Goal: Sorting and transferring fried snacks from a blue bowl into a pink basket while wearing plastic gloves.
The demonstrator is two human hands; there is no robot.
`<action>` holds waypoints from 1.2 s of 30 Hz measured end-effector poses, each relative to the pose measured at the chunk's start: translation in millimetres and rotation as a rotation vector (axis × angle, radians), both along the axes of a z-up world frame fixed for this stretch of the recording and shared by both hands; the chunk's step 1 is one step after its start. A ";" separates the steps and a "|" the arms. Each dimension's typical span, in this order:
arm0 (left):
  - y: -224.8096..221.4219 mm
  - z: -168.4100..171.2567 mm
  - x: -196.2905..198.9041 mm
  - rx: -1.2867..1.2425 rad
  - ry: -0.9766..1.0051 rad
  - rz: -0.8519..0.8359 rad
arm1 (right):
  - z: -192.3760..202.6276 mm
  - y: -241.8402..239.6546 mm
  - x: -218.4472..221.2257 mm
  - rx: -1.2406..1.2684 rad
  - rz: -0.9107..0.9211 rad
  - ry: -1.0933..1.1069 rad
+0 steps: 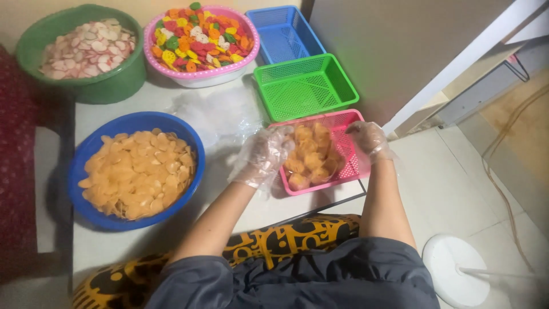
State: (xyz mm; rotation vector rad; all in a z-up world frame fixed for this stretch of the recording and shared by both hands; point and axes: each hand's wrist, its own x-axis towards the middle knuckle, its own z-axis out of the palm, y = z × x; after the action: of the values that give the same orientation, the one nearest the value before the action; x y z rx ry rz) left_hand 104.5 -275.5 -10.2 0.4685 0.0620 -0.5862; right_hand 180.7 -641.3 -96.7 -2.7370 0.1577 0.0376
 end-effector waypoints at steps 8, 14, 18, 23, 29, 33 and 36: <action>156.6 20.1 -36.7 2.255 -1.495 0.644 | 18.7 65.7 35.3 0.057 0.047 -0.331; 220.8 20.3 -66.0 1.596 -0.325 0.608 | 41.0 194.3 36.7 0.242 0.242 -0.443; 225.0 34.7 -87.9 1.196 -0.090 0.871 | 26.7 260.4 56.1 0.286 0.279 -0.297; 232.2 40.2 -84.4 0.884 -0.026 0.882 | -29.5 325.0 109.5 0.150 0.425 -0.193; 242.5 20.6 -57.1 0.727 -0.024 1.078 | -121.1 389.2 157.0 -0.048 0.397 0.039; 247.9 6.1 -39.8 0.706 -0.003 1.161 | -126.5 419.6 128.8 -0.115 0.372 0.023; 250.6 5.0 -35.4 0.869 -0.045 1.141 | -145.8 429.0 130.6 -0.304 0.270 0.094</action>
State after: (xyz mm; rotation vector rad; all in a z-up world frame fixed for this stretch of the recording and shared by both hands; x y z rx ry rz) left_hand 69.1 -24.9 -5.2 1.1596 0.5169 0.6258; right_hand 311.3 -212.3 -242.5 -3.0416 -0.1979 0.2352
